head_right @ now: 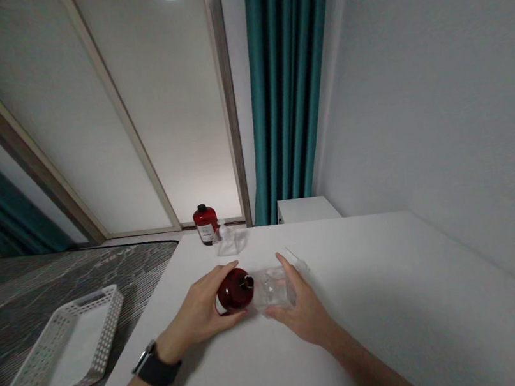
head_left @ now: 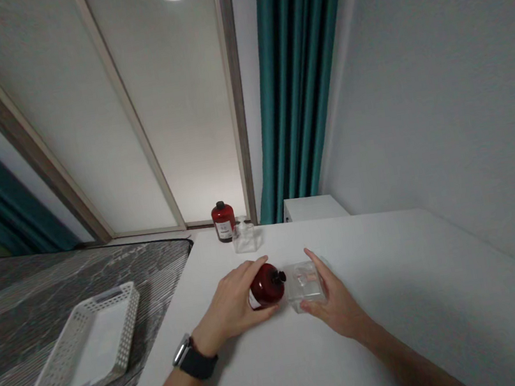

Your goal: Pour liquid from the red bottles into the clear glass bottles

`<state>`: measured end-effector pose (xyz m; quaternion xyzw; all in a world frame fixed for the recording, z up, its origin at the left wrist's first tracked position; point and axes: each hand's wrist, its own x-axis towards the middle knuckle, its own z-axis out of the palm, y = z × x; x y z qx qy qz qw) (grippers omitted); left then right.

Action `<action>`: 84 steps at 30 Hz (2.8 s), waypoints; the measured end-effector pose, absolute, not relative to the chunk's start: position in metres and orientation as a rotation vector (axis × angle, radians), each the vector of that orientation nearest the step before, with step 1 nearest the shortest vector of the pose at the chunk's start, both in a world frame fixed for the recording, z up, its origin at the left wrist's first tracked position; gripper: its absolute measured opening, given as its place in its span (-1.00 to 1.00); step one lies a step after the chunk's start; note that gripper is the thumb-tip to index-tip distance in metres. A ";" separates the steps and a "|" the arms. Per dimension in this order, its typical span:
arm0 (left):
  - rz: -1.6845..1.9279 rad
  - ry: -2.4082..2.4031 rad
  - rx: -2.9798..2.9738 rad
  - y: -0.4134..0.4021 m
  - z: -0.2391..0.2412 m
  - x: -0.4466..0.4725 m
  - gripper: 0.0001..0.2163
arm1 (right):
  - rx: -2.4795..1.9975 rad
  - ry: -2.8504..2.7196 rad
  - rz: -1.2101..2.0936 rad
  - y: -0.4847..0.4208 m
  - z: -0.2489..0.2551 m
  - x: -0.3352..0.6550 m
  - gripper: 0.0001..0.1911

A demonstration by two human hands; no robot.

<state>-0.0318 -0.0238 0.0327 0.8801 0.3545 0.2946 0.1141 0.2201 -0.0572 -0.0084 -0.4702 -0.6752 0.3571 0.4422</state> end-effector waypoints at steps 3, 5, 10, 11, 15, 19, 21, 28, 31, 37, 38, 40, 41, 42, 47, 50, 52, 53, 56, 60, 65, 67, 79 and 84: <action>0.799 1.063 2.633 -0.025 0.034 -0.030 -0.26 | -1.123 -1.686 0.840 -0.057 -0.009 0.221 0.01; 0.781 1.068 2.656 -0.025 0.036 -0.031 -0.26 | -1.118 -1.692 0.795 -0.056 -0.011 0.221 0.00; 0.739 1.073 2.673 -0.024 0.037 -0.031 -0.25 | -1.085 -1.696 0.742 -0.055 -0.015 0.222 0.00; 0.730 1.074 2.671 -0.024 0.037 -0.031 -0.25 | -1.084 -1.697 0.732 -0.055 -0.015 0.222 0.01; 0.745 1.070 2.636 -0.024 0.036 -0.030 -0.26 | -1.100 -1.641 0.792 -0.057 -0.015 0.220 0.02; 0.846 1.039 2.475 -0.025 0.032 -0.029 -0.24 | -1.124 -1.552 0.880 -0.057 -0.015 0.218 -0.13; 0.895 1.029 2.360 -0.027 0.029 -0.026 -0.24 | -1.130 -1.515 0.872 -0.057 -0.015 0.217 -0.20; 1.133 1.031 1.946 -0.035 0.015 -0.004 -0.29 | -1.034 -1.418 0.890 -0.056 -0.013 0.214 -0.11; 1.243 1.017 1.793 -0.040 0.008 0.007 -0.32 | -1.025 -1.400 0.896 -0.057 -0.013 0.213 -0.01; 1.399 0.992 1.639 -0.047 -0.003 0.022 -0.35 | -0.983 -1.384 0.952 -0.060 -0.011 0.208 0.12; 1.406 0.996 1.632 -0.047 -0.004 0.023 -0.35 | -0.976 -1.383 0.957 -0.060 -0.011 0.207 0.14; 1.409 1.006 1.631 -0.047 -0.005 0.024 -0.35 | -0.970 -1.381 0.954 -0.060 -0.012 0.207 0.18; 1.408 1.010 1.637 -0.046 -0.005 0.023 -0.35 | -0.973 -1.381 0.944 -0.060 -0.012 0.207 0.18; 1.401 1.011 1.650 -0.045 -0.004 0.022 -0.35 | -0.982 -1.384 0.929 -0.060 -0.012 0.208 0.16; 1.189 0.985 1.922 -0.035 0.009 0.000 -0.23 | -1.116 -1.438 0.775 -0.058 -0.012 0.215 0.04; 0.997 1.006 2.180 -0.029 0.020 -0.017 -0.21 | -1.188 -1.469 0.737 -0.057 -0.011 0.218 0.01; 0.928 1.031 2.285 -0.027 0.026 -0.025 -0.19 | -1.195 -1.495 0.744 -0.056 -0.012 0.219 0.02; 0.904 1.033 2.324 -0.026 0.029 -0.027 -0.18 | -1.193 -1.507 0.742 -0.055 -0.012 0.219 0.03; 0.866 1.023 2.399 -0.025 0.033 -0.030 -0.16 | -1.197 -1.541 0.702 -0.055 -0.013 0.219 0.05; 0.835 1.000 2.442 -0.026 0.034 -0.030 -0.15 | -1.201 -1.632 0.535 -0.056 -0.012 0.222 0.02; 0.808 0.983 2.459 -0.027 0.036 -0.031 -0.15 | -1.140 -1.787 0.355 -0.058 -0.008 0.226 0.01; 0.790 0.972 2.463 -0.028 0.039 -0.032 -0.16 | -1.134 -1.828 0.328 -0.059 -0.006 0.227 0.00; 0.746 0.938 2.443 -0.027 0.043 -0.034 -0.16 | -1.117 -1.916 0.305 -0.060 -0.006 0.229 0.04; 0.733 1.061 2.397 -0.027 0.042 -0.035 -0.19 | -1.106 -1.937 0.279 -0.061 -0.006 0.229 0.07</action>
